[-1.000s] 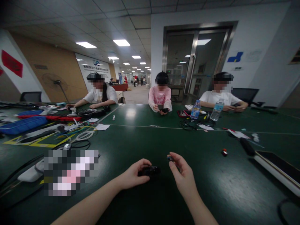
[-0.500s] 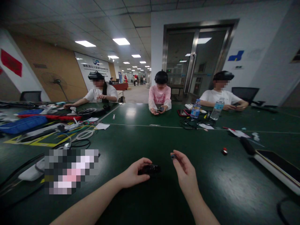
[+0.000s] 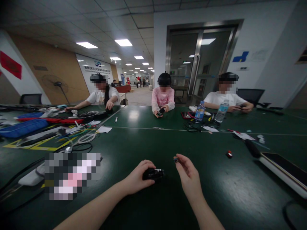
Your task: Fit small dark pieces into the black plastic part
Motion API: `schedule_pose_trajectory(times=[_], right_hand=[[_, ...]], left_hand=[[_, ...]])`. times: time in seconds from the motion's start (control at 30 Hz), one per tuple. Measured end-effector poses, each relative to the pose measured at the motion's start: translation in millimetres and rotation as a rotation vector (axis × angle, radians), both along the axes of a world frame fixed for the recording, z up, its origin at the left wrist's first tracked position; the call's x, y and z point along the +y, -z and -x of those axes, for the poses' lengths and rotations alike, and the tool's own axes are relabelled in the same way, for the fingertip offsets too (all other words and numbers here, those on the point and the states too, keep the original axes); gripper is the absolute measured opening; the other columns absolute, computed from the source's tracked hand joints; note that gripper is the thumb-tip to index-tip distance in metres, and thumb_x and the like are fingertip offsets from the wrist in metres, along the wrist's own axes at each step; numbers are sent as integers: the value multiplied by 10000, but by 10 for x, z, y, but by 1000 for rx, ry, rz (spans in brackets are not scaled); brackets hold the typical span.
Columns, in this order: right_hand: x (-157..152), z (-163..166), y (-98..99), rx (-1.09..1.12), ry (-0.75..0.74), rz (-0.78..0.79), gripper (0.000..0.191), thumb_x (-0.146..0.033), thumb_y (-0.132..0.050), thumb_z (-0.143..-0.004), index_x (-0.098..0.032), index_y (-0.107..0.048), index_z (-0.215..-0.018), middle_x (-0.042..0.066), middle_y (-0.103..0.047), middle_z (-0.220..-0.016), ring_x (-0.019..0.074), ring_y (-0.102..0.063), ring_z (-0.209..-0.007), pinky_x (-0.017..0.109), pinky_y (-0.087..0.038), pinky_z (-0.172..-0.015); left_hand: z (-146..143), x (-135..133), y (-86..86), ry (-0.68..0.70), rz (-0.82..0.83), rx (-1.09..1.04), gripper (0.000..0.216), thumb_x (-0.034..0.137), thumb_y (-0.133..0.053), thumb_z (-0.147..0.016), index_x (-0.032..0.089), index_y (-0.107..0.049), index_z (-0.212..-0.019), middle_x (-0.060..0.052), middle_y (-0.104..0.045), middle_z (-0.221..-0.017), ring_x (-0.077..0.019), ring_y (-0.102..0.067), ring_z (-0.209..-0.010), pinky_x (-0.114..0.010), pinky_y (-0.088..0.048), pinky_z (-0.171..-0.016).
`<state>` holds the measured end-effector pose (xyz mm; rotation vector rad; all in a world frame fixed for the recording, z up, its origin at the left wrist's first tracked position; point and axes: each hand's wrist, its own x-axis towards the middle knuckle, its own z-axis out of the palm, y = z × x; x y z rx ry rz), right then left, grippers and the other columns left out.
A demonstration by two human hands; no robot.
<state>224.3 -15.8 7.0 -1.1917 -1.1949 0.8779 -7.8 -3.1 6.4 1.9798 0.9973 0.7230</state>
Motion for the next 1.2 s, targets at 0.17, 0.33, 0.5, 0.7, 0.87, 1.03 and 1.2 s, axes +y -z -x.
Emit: schedule_pose_trajectory(times=[0.17,0.33,0.5,0.7,0.87,1.03,1.2], right_hand=[[6,22,11,-21,-12,16,371,-425,-633,-732,-245,-603,-1055,61,-656,-1078,258,-587,-1046,432,-478,-908],[22,18,47,-72,-28,54,365,-417,-638,-726,-243,-617,-1046,60,-666,-1065,258,-591,-1044,429,-482,-900],[42,23,100,-126,-51,55,349,-422,-642,-720,-241,-635,-1019,61,-674,-1037,255,-608,-1008,418,-482,-891],[58,44,167,-241,-137,64,353,-432,-624,-736,-245,-635,-1035,54,-671,-1049,248,-605,-997,415,-457,-905],[8,121,125,-355,-206,70,310,-381,-602,-761,-252,-631,-1041,37,-677,-1043,243,-586,-1030,437,-395,-962],[-34,185,99,-393,-229,73,316,-371,-584,-759,-253,-627,-1050,37,-670,-1050,243,-584,-1023,432,-413,-938],[-47,237,108,-549,-261,17,251,-298,-578,-772,-274,-656,-1009,29,-658,-1056,229,-573,-1028,395,-431,-931]], left_hand=[[-1,2,-29,-49,-61,112,421,238,-694,-726,244,-555,-1123,-59,-493,-1173,-256,-448,-1099,-404,-375,-948],[6,-1,-44,-30,-81,166,400,257,-657,-751,231,-542,-1133,-74,-508,-1172,-267,-456,-1090,-414,-377,-938],[-25,-4,-27,-39,-135,232,375,245,-641,-747,233,-542,-1108,-67,-520,-1178,-266,-459,-1100,-409,-370,-941],[-49,3,-1,-49,-168,277,378,258,-650,-745,225,-536,-1104,-57,-534,-1167,-246,-458,-1100,-374,-357,-952],[-37,9,-11,-43,-139,291,384,290,-629,-767,234,-531,-1134,-54,-526,-1187,-250,-450,-1116,-389,-359,-955],[-40,13,-12,-51,-156,283,392,277,-647,-754,222,-544,-1128,-63,-537,-1172,-249,-459,-1109,-394,-365,-962],[-45,14,5,-45,-164,269,378,285,-636,-767,219,-539,-1126,-61,-547,-1160,-244,-469,-1095,-385,-378,-945]])
